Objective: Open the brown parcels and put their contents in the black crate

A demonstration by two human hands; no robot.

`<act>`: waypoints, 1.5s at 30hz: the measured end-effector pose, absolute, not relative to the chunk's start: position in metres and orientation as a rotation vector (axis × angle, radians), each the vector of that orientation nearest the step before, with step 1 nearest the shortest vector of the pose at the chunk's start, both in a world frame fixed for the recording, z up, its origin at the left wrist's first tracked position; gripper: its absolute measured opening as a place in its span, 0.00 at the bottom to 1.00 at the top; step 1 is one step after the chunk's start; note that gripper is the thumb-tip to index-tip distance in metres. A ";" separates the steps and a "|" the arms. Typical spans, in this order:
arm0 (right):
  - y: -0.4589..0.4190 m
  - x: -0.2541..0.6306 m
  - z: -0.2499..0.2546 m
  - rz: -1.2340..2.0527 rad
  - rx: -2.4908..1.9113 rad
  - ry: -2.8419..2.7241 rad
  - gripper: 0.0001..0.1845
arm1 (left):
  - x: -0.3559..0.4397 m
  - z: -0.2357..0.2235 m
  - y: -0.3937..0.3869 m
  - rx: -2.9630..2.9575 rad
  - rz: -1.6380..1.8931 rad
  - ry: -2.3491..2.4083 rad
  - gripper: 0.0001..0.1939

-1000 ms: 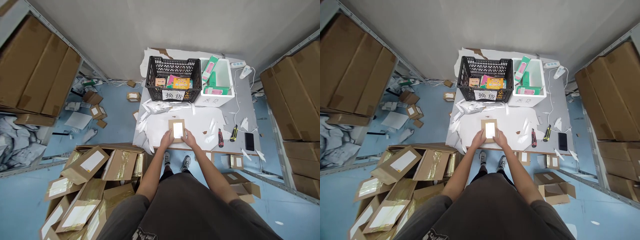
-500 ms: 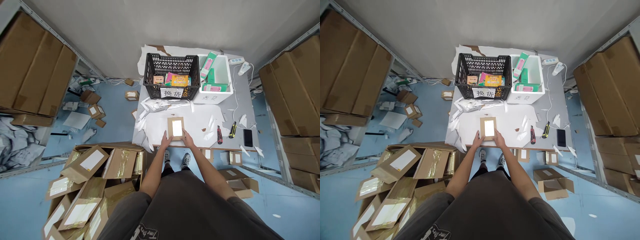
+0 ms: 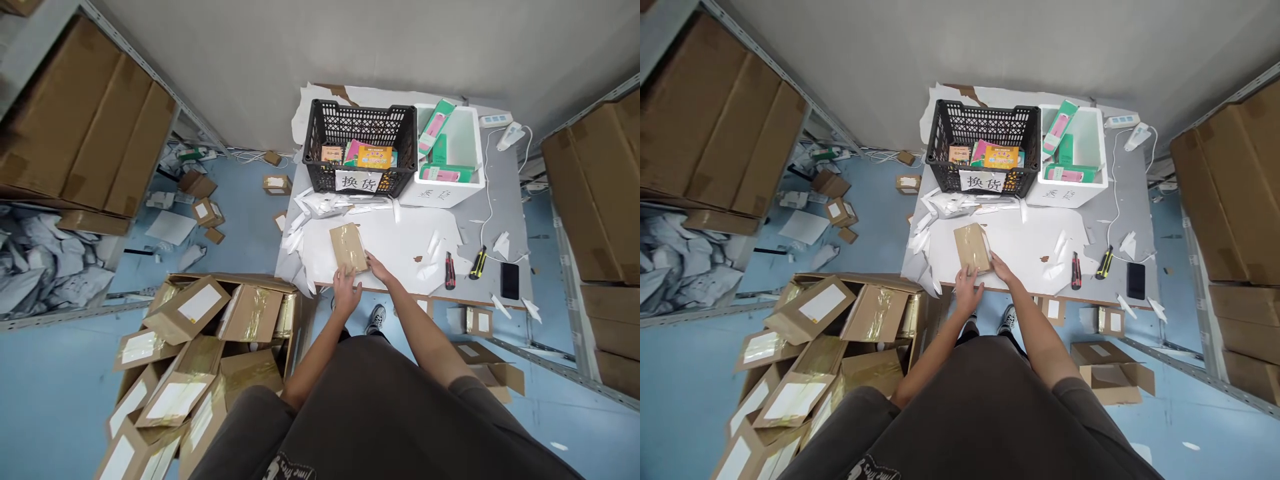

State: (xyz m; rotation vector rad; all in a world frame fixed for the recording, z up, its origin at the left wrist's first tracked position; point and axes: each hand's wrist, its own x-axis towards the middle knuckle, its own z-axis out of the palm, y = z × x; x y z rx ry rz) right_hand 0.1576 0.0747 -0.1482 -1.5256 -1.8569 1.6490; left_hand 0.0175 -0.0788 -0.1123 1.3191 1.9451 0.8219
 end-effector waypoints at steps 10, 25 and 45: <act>0.063 0.189 -0.123 1.281 -1.717 -1.917 0.33 | -0.028 -0.101 -0.051 1.373 0.692 1.966 0.31; 0.083 0.456 -0.066 0.634 -1.951 -1.807 0.31 | -0.028 -0.105 0.042 1.485 0.386 2.141 0.50; 0.106 0.491 -0.190 0.771 -2.223 -1.689 0.29 | 0.028 -0.111 0.027 1.260 0.319 2.300 0.52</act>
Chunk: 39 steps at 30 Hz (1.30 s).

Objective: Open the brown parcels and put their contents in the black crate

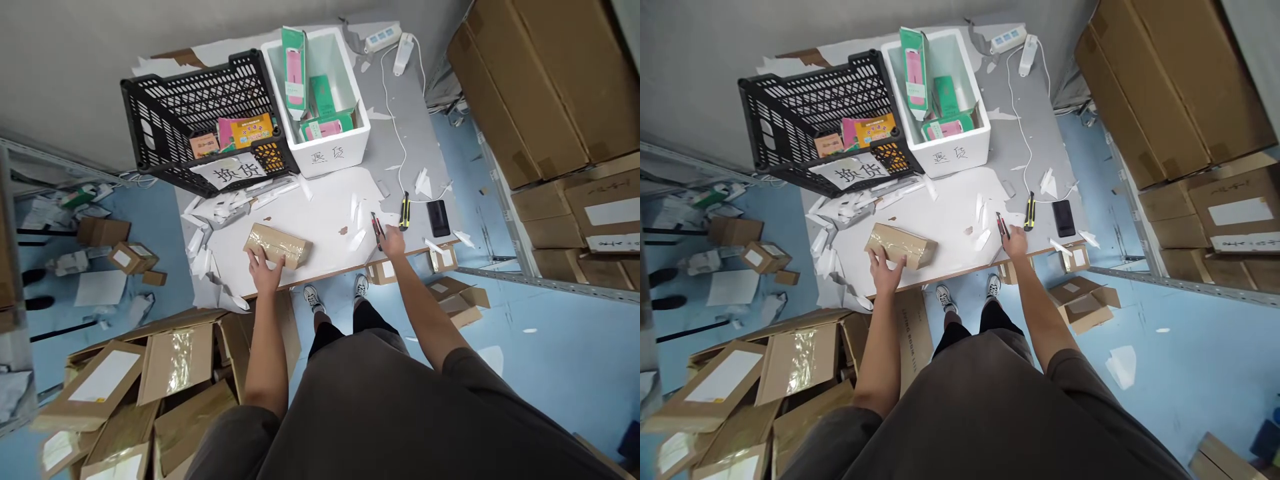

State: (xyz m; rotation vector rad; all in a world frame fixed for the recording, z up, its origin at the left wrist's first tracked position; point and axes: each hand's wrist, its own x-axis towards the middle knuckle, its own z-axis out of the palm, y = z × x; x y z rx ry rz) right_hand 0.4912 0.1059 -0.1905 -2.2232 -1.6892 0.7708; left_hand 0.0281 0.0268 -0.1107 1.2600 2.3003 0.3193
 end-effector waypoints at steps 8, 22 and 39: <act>0.161 0.553 -0.233 0.504 -2.517 -1.330 0.30 | 0.024 -0.109 0.019 1.288 0.272 2.334 0.51; 0.167 0.501 -0.146 1.064 -2.094 -0.963 0.21 | -0.003 -0.096 0.025 1.325 0.271 2.163 0.52; 0.135 0.300 0.013 1.197 -1.407 -1.041 0.21 | -0.060 -0.079 0.044 1.650 -0.005 1.908 0.53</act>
